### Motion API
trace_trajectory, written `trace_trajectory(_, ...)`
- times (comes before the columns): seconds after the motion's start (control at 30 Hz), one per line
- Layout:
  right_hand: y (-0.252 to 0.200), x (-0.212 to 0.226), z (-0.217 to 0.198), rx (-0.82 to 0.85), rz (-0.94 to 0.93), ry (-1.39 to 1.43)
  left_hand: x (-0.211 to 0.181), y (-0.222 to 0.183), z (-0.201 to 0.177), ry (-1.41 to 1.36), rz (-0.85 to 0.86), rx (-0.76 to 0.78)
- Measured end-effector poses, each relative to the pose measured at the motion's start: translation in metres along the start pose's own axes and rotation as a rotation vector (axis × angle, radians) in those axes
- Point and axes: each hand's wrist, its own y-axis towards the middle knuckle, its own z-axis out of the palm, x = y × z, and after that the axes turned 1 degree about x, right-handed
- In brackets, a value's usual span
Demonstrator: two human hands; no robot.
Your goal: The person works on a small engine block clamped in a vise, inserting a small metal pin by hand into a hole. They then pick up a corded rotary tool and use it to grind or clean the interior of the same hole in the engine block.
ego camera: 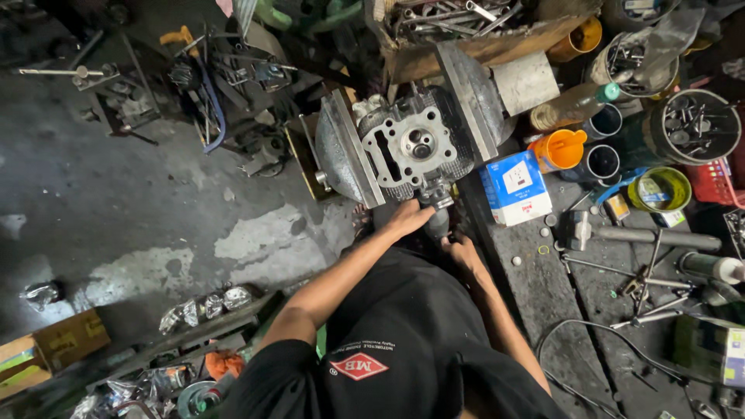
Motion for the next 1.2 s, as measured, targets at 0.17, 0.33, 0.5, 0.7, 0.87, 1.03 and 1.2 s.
trace_trajectory(0.17,-0.005,-0.005,0.0,0.06,0.046,0.01,0.0,-0.007,0.002,-0.015,0.026,0.008)
trace_trajectory(0.33,0.0,0.002,-0.003,0.025,0.051,-0.01,-0.01,-0.007,-0.003,-0.029,-0.012,0.024)
trace_trajectory(0.5,-0.005,0.0,-0.001,0.045,0.035,-0.045,-0.015,-0.015,-0.004,0.002,-0.006,0.016)
trace_trajectory(0.7,-0.002,0.001,-0.003,0.072,0.079,-0.01,-0.014,-0.01,-0.005,-0.041,-0.015,0.069)
trace_trajectory(0.87,-0.001,0.003,-0.001,0.033,0.041,-0.045,-0.008,-0.008,-0.003,-0.066,0.114,0.008)
trace_trajectory(1.03,-0.003,0.0,-0.002,0.012,0.062,-0.024,0.0,-0.006,0.001,-0.01,0.065,0.013)
trace_trajectory(1.2,0.001,0.006,-0.002,0.029,0.037,0.013,0.0,-0.001,-0.005,-0.023,0.031,0.067)
